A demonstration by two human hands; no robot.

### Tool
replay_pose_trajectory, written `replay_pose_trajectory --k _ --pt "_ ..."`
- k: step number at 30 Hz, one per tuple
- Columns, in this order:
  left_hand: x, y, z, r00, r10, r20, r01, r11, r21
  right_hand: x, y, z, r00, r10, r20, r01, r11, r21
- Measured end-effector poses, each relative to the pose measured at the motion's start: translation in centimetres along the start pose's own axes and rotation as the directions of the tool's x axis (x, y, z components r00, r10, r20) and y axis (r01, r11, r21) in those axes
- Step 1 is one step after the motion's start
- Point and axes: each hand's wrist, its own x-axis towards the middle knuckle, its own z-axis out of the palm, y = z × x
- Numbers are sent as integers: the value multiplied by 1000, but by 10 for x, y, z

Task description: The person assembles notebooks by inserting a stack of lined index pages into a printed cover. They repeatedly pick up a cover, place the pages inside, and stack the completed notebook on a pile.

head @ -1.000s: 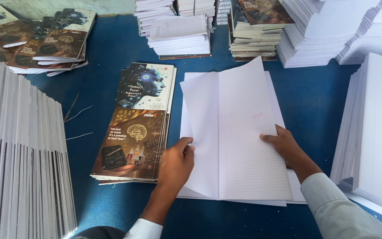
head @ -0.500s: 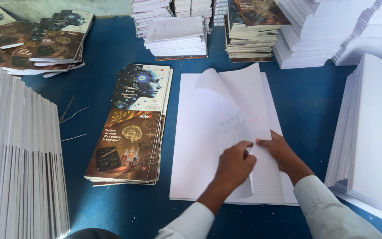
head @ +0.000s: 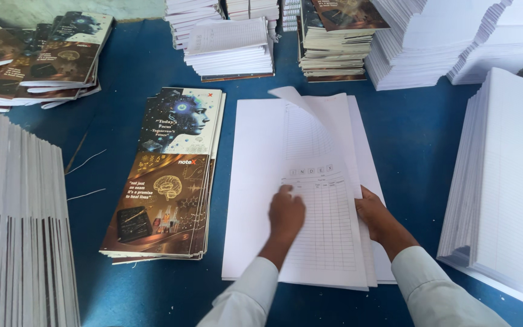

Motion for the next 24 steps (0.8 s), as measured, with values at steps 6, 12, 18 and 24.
replay_pose_trajectory --k 6,12,18,24 --pt "34 -26 -22 993 -61 -96 65 997 47 1 0 -2 1000 -9 22 8 1000 20" --pt "38 -24 -21 999 20 -29 -17 997 77 16 9 -7 999 5 44 -8 997 70" --pt "40 -17 -13 999 22 -25 -21 998 64 21 10 -8 997 38 67 -45 994 100" --pt "46 -12 -22 989 -103 110 114 989 -99 13 4 -3 999 -11 51 8 998 64"
